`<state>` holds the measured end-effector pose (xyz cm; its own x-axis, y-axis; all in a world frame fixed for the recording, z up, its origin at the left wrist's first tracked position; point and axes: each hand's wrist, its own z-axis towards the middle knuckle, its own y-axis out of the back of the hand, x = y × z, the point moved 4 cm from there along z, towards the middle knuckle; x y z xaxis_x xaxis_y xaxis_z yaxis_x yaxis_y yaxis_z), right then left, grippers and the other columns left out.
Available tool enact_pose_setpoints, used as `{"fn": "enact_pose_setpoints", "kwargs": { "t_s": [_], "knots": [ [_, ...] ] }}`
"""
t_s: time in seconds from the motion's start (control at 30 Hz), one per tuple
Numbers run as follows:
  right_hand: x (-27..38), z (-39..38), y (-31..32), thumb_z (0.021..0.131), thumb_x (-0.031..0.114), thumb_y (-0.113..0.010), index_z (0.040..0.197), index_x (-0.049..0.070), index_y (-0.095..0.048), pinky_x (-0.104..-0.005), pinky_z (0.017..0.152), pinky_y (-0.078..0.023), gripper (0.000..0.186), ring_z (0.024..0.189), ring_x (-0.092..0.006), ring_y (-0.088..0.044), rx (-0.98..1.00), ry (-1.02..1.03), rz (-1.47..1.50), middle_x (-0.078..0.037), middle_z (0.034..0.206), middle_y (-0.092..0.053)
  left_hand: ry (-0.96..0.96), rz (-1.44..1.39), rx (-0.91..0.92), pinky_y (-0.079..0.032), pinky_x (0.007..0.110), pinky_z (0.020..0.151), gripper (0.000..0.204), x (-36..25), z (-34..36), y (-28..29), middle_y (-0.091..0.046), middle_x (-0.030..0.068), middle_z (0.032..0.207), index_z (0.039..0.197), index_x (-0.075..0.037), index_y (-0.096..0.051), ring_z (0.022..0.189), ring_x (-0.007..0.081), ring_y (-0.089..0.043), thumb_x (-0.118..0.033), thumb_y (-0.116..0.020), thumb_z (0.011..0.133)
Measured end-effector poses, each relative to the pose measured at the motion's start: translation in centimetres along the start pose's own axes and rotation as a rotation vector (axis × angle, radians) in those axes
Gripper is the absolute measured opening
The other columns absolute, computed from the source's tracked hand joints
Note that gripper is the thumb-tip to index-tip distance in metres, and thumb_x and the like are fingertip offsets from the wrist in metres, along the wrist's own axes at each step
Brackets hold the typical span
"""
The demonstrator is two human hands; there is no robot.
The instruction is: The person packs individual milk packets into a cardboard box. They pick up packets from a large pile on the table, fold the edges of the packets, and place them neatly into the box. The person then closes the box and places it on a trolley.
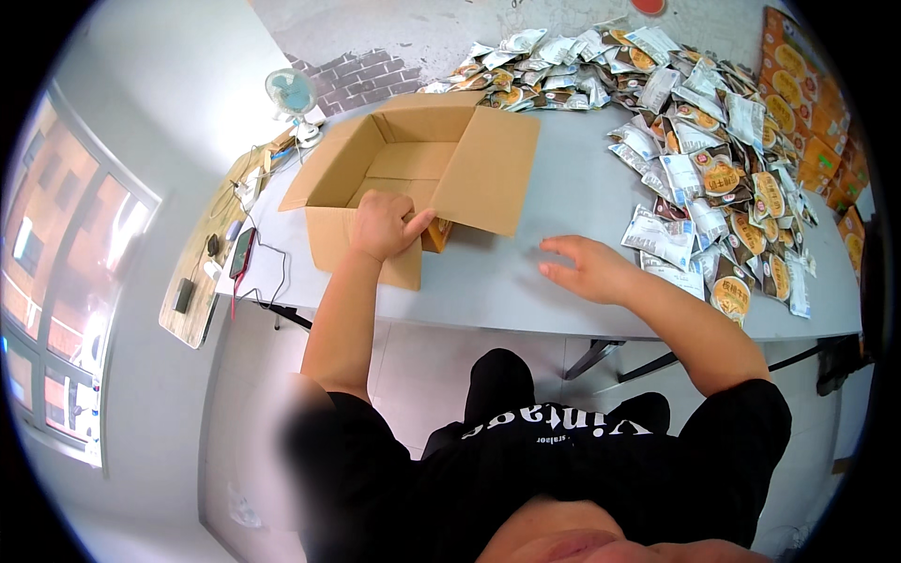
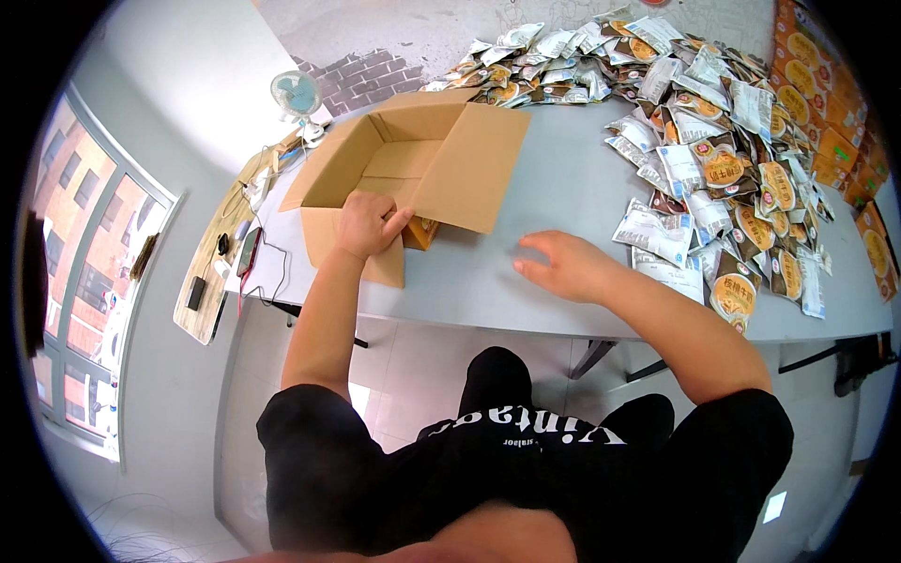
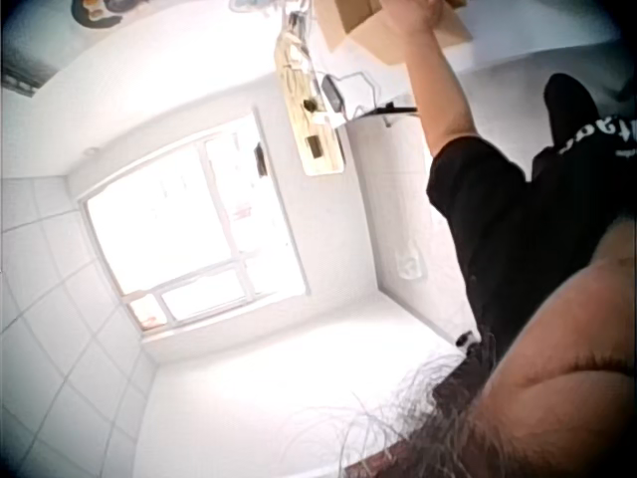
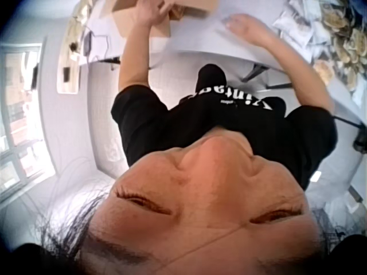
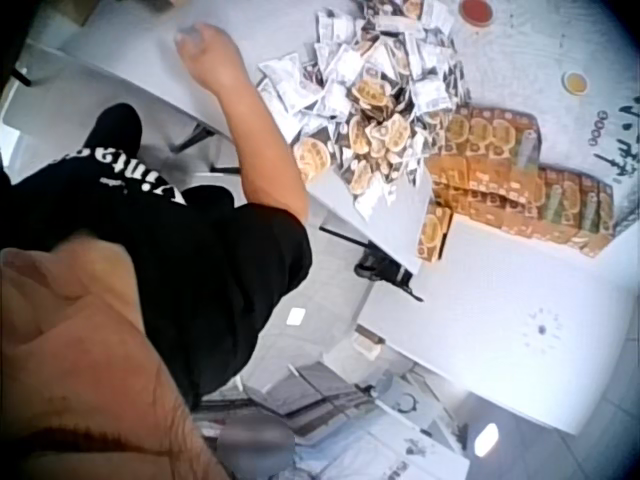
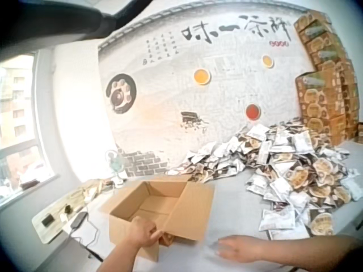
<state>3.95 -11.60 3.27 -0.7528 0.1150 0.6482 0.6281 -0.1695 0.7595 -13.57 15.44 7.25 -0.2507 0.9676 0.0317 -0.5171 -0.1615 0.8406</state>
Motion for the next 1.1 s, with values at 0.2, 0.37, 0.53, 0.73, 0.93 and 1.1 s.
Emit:
{"fn": "enact_pose_setpoints", "kwargs": {
  "t_s": [0.2, 0.37, 0.53, 0.73, 0.93, 1.1],
  "knots": [
    [0.9, -1.7, -0.7, 0.094, 0.037, -0.058, 0.131, 0.002, -0.053, -0.0373, 0.102, -0.043, 0.051, 0.121, -0.0308, -0.054, 0.017, 0.04, -0.028, -0.019, 0.133, -0.053, 0.084, 0.014, 0.055, -0.043, 0.043, 0.079, 0.044, -0.8, 0.3, 0.4, -0.063, 0.0104, 0.07, 0.069, -0.007, -0.065, 0.074, 0.0311, -0.059, -0.047, -0.059, 0.086],
    [1.9, -3.8, -0.2, 0.093, 0.039, -0.056, 0.129, 0.002, -0.055, -0.0395, 0.104, -0.04, 0.051, 0.123, -0.0338, -0.05, 0.083, 0.031, -0.065, -0.02, 0.132, -0.054, -0.039, 0.02, -0.192, -0.045, 0.045, 0.089, 0.033, -3.5, 0.1, 3.0, -0.066, 0.0119, 0.102, 0.093, -0.006, -0.069, 0.097, 0.031, -0.06, -0.037, -0.067, 0.084],
    [1.7, -8.0, 0.6, 0.091, 0.035, -0.059, 0.122, 0.002, -0.06, -0.0402, 0.095, -0.047, 0.045, 0.11, -0.0347, -0.059, 0.212, 0.102, -0.092, -0.02, 0.118, -0.062, -0.267, -0.857, 0.081, -0.044, 0.044, 0.094, 0.024, -16.1, -0.6, 9.2, -0.065, 0.0118, 0.113, 0.107, -0.009, -0.068, 0.104, 0.0331, -0.059, -0.021, -0.067, 0.086],
    [7.5, -13.2, 3.8, 0.088, 0.023, -0.064, 0.112, 0.005, -0.066, -0.0388, 0.08, -0.052, 0.03, 0.091, -0.0323, -0.065, 0.18, 0.29, -0.016, -0.016, 0.101, -0.068, -1.34, -1.585, 0.605, -0.041, 0.047, 0.088, 0.021, -31.4, -7.6, 15.8, -0.063, 0.0111, 0.103, 0.095, -0.004, -0.062, 0.104, 0.0333, -0.055, -0.023, -0.054, 0.092],
    [16.0, -21.8, 8.9, 0.082, 0.019, -0.073, 0.114, 0.005, -0.068, -0.0332, 0.059, -0.05, 0.035, 0.073, -0.0237, -0.067, 0.242, 0.643, 0.341, -0.009, 0.089, -0.07, -1.371, -1.001, 0.355, -0.036, 0.045, 0.074, 0.032, -33.8, -8.0, 12.8, -0.065, 0.0037, 0.071, 0.071, -0.008, -0.067, 0.079, 0.0284, -0.058, -0.034, -0.059, 0.087],
    [21.4, -24.4, 8.7, 0.092, 0.03, -0.057, 0.102, 0.002, -0.066, -0.037, 0.051, -0.043, 0.031, 0.06, -0.0271, -0.059, 0.758, 0.8, 0.306, -0.015, 0.096, -0.067, -1.23, -0.784, 0.294, -0.036, 0.04, 0.078, 0.036, -33.7, -6.4, 14.4, -0.057, 0.0025, 0.068, 0.06, -0.009, -0.059, 0.076, 0.0253, -0.05, -0.033, -0.059, 0.087]
  ]
}}
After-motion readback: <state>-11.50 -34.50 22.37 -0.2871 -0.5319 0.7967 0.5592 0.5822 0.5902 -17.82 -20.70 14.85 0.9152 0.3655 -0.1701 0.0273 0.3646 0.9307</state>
